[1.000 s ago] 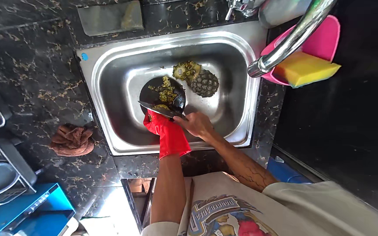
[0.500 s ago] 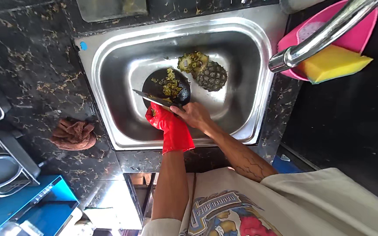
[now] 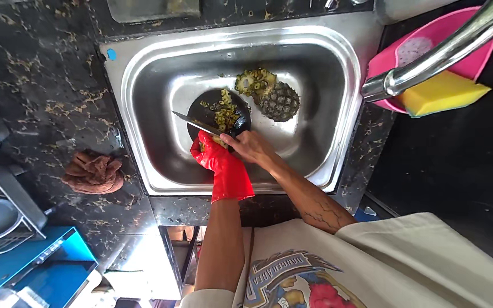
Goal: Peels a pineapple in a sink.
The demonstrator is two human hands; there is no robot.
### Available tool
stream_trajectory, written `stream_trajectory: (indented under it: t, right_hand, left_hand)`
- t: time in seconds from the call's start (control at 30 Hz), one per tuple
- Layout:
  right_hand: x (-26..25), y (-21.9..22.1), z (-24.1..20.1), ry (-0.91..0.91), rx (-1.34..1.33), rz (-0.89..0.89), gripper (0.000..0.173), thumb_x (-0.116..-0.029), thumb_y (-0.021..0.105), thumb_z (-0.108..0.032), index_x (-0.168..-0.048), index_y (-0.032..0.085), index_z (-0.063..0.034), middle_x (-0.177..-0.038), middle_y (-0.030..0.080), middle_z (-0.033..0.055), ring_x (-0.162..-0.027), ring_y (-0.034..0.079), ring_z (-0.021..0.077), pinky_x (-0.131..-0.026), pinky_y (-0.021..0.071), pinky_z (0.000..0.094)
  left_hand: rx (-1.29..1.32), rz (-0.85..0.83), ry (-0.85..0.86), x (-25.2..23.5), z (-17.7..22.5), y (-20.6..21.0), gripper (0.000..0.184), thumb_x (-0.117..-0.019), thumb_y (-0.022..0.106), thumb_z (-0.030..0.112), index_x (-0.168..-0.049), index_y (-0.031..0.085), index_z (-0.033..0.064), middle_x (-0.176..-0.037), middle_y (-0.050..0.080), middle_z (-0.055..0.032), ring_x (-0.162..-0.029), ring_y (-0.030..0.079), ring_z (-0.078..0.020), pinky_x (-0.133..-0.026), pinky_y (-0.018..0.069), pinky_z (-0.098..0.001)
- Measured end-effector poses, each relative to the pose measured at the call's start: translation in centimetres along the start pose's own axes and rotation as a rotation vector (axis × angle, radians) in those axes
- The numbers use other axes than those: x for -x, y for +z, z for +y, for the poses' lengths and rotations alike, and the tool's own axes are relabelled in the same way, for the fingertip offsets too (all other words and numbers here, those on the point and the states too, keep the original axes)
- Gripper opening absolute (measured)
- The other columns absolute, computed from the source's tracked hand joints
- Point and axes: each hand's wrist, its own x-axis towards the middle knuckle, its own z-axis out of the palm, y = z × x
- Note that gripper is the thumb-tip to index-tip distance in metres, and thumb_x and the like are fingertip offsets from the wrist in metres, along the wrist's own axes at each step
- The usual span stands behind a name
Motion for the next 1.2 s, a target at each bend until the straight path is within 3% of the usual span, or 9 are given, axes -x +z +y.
stream_trajectory:
  t: [0.17, 0.27, 0.43, 0.5, 0.6, 0.73, 0.87, 1.03, 1.2]
  right_hand:
    - [1.2, 0.0, 1.2, -0.013, -0.026, -0.022, 0.087, -0.0927, 0.029, -0.084, -0.069, 0.061, -0.0062, -0.069, 0.061, 0.0136, -0.071, 0.065, 0.0329, -0.062, 0.0500, 0.0567]
    - [1.3, 0.4, 2.1, 0.001, -0.058, -0.045, 0.086, -0.0938, 0.028, -0.083, -0.068, 0.060, -0.0069, -0.067, 0.060, 0.0126, -0.069, 0.064, 0.0324, -0.061, 0.0494, 0.0565]
    - [-2.8, 0.5, 1.7, -0.014, -0.145, -0.123, 0.090, -0.0973, 0.022, -0.079, -0.075, 0.065, -0.0024, -0.074, 0.064, 0.0161, -0.073, 0.066, 0.0334, -0.068, 0.0511, 0.0582]
    - [-3.0, 0.6, 2.3, -0.059, -0.163, -0.126, 0.089, -0.0980, 0.022, -0.078, -0.070, 0.062, -0.0040, -0.068, 0.060, 0.0132, -0.067, 0.062, 0.0303, -0.064, 0.0493, 0.0553]
    - [-0.3, 0.1, 2.6, -0.103, -0.077, -0.076, 0.086, -0.0958, 0.028, -0.080, -0.066, 0.059, -0.0064, -0.063, 0.057, 0.0115, -0.063, 0.062, 0.0303, -0.059, 0.0493, 0.0558]
    - [2.7, -1.3, 2.4, -0.055, 0.094, -0.032, 0.086, -0.0918, 0.031, -0.084, -0.068, 0.061, -0.0072, -0.065, 0.059, 0.0120, -0.067, 0.064, 0.0322, -0.059, 0.0488, 0.0562]
    - [1.7, -1.7, 1.0, -0.034, 0.122, -0.029, 0.087, -0.0913, 0.030, -0.085, -0.071, 0.063, -0.0068, -0.068, 0.061, 0.0127, -0.070, 0.065, 0.0328, -0.061, 0.0491, 0.0560]
    - [-0.5, -0.8, 0.6, -0.024, 0.006, -0.046, 0.088, -0.0930, 0.028, -0.084, -0.074, 0.064, -0.0060, -0.072, 0.062, 0.0137, -0.073, 0.065, 0.0331, -0.064, 0.0505, 0.0575]
    - [3.0, -0.3, 2.2, -0.028, 0.007, -0.027, 0.085, -0.0944, 0.029, -0.082, -0.069, 0.060, -0.0063, -0.065, 0.059, 0.0123, -0.066, 0.063, 0.0324, -0.060, 0.0494, 0.0565]
  left_hand:
    - [-0.066, 0.013, -0.059, -0.3, 0.4, 0.1, 0.027, -0.0970, 0.071, 0.017, -0.117, 0.063, 0.0020, -0.100, 0.068, -0.0100, -0.090, 0.067, -0.0138, -0.083, 0.0571, -0.0315]
    - [-0.103, 0.029, 0.042, -0.9, -1.8, 0.2, 0.034, -0.0961, 0.072, 0.025, -0.119, 0.064, 0.0015, -0.102, 0.070, -0.0114, -0.090, 0.069, -0.0158, -0.083, 0.0583, -0.0344]
    - [-0.146, 0.035, -0.019, -0.2, -0.3, 0.0, 0.038, -0.0977, 0.070, 0.033, -0.123, 0.065, 0.0043, -0.107, 0.070, -0.0129, -0.096, 0.068, -0.0188, -0.087, 0.0560, -0.0373]
    - [-0.137, 0.037, -0.009, -0.4, -0.7, 0.1, 0.037, -0.0970, 0.071, 0.033, -0.120, 0.066, 0.0049, -0.105, 0.071, -0.0120, -0.095, 0.069, -0.0187, -0.086, 0.0565, -0.0376]
    - [-0.075, -0.020, 0.013, -0.5, -0.7, -0.5, 0.029, -0.0980, 0.070, 0.021, -0.118, 0.064, 0.0015, -0.099, 0.069, -0.0109, -0.089, 0.068, -0.0143, -0.081, 0.0582, -0.0332]
    - [-0.087, -0.129, -0.001, 0.5, 1.4, -1.4, 0.030, -0.0972, 0.064, 0.001, -0.126, 0.057, -0.0057, -0.109, 0.065, -0.0135, -0.095, 0.063, -0.0107, -0.087, 0.0540, -0.0265]
    - [-0.018, -0.041, -0.013, 0.4, 1.4, -0.7, 0.025, -0.0993, 0.065, 0.006, -0.122, 0.060, -0.0032, -0.104, 0.067, -0.0122, -0.092, 0.065, -0.0116, -0.086, 0.0548, -0.0279]
    - [-0.111, 0.021, 0.055, -0.5, -1.1, -0.1, 0.033, -0.0989, 0.069, 0.030, -0.118, 0.067, 0.0030, -0.100, 0.071, -0.0101, -0.088, 0.069, -0.0136, -0.082, 0.0571, -0.0321]
    - [-0.123, 0.002, 0.076, -1.2, -2.0, -0.2, 0.029, -0.0974, 0.070, 0.017, -0.120, 0.064, 0.0006, -0.102, 0.070, -0.0110, -0.092, 0.068, -0.0128, -0.085, 0.0570, -0.0305]
